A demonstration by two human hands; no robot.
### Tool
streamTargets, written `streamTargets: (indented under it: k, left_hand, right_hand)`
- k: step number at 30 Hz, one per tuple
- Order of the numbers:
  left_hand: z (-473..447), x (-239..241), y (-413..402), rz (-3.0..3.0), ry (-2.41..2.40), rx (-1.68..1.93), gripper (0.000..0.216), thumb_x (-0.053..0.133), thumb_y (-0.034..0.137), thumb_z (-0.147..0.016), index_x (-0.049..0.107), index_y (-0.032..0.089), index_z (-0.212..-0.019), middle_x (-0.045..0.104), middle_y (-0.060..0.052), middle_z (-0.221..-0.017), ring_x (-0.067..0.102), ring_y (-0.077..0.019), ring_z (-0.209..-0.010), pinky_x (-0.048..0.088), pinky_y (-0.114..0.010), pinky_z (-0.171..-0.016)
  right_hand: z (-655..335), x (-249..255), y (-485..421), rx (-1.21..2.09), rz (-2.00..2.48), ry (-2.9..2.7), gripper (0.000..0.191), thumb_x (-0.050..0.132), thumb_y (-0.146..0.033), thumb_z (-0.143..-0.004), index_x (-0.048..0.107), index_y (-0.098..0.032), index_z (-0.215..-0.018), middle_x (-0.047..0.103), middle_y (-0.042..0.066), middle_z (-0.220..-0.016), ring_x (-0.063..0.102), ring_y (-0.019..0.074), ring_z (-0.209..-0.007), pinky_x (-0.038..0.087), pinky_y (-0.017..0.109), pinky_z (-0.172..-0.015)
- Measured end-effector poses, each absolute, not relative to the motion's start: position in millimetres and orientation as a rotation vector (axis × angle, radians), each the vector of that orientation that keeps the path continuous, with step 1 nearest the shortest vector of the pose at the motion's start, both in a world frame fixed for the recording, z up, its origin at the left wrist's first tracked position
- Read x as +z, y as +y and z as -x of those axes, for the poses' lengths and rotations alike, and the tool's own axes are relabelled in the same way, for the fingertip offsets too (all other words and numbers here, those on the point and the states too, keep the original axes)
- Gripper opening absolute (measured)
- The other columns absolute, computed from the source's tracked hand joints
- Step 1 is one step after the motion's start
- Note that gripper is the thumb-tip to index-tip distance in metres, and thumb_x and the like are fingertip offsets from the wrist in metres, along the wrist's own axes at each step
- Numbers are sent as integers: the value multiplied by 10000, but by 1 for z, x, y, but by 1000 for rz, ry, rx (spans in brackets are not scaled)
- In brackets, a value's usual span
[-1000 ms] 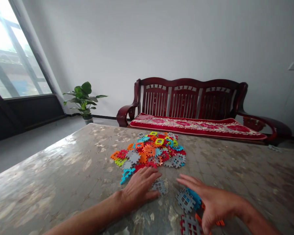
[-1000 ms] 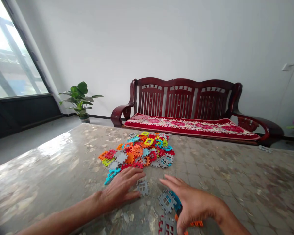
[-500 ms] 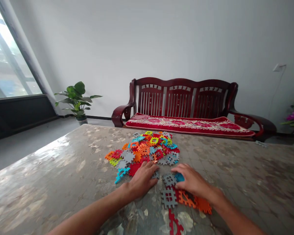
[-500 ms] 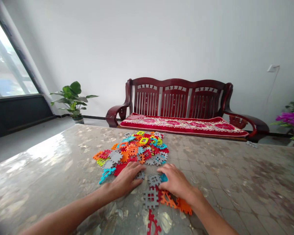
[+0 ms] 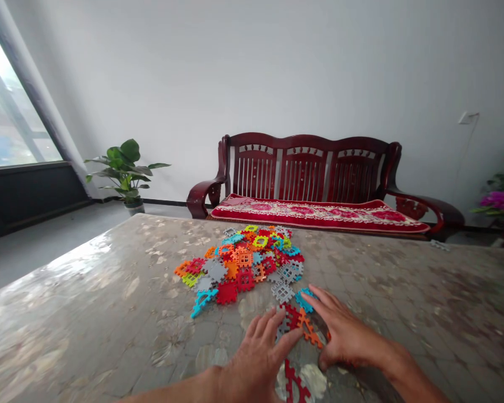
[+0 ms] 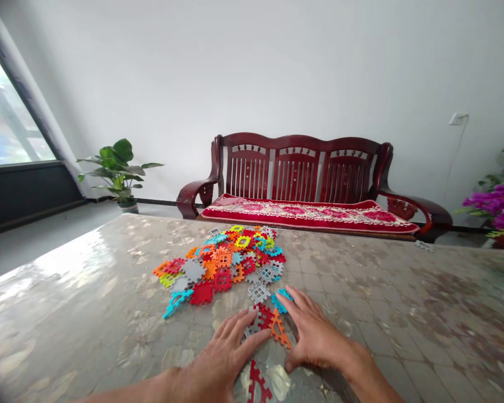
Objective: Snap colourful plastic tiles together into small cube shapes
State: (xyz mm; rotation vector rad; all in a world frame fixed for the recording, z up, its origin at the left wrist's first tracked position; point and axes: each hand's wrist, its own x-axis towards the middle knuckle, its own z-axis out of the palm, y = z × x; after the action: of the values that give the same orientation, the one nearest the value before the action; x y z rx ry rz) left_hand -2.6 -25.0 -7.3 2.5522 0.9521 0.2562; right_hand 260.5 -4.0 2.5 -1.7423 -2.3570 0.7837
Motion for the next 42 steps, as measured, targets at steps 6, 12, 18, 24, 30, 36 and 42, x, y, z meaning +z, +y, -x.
streamTargets:
  k: [6,12,18,24,30,36,42]
  left_hand:
    - [-3,-4,-18,-2566,1136,169,947,748,426,-668,308,361,-1505,137,-116,-1637,157,-432,-1463,195,-661,-1135]
    - [7,15,12,-2543,1294,199,845,645,240,-697,358,267,-1491,262,-109,-1601,202,-333,-1471,262,-509,-1169]
    - [-8,16,33,-2711,1234,149,688,664,392,-750,456,272,-1395,474,-116,-1433,487,-325,-1274,437,-464,-1039]
    - [-27,15,33,-3041,1185,-26,361,546,311,-873,543,191,-1213,610,-123,-1103,631,-262,-929,530,-371,-759]
    - [-27,6,33,-3208,1087,42,318,446,200,-921,530,157,-1224,620,-131,-955,629,-255,-838,490,-330,-611]
    - [-23,13,41,-3196,1144,44,306,417,136,-936,503,180,-1226,632,-92,-914,646,-226,-831,512,-319,-687]
    - [-17,18,51,-3086,1131,106,374,410,121,-938,461,191,-1302,655,-94,-995,667,-220,-914,536,-299,-739]
  right_hand:
    - [-266,-4,13,635,1618,-2149,905,720,-536,-699,401,-200,-1477,299,136,-1575,263,300,-1445,202,439,-1188]
    - [-265,4,16,609,1660,-2154,953,735,-578,-666,407,-187,-1471,384,132,-1530,325,308,-1400,247,428,-1162]
    - [-235,16,22,539,1711,-2348,882,799,-407,-560,516,-236,-1377,534,96,-1368,462,298,-1251,358,389,-1051]
    - [-228,29,26,471,1887,-2289,647,761,-359,-605,588,-222,-1214,558,89,-1160,536,282,-1121,418,339,-895]
    - [-225,24,34,503,1809,-2221,551,716,-222,-642,553,-203,-1168,522,85,-1172,594,223,-1010,426,289,-846]
    - [-217,8,42,554,1588,-2106,492,619,-117,-713,533,-208,-1188,636,95,-1183,602,229,-1100,436,305,-917]
    - [-206,14,36,542,1575,-2127,471,555,-181,-797,508,-229,-1264,678,87,-1203,636,250,-1107,459,317,-897]
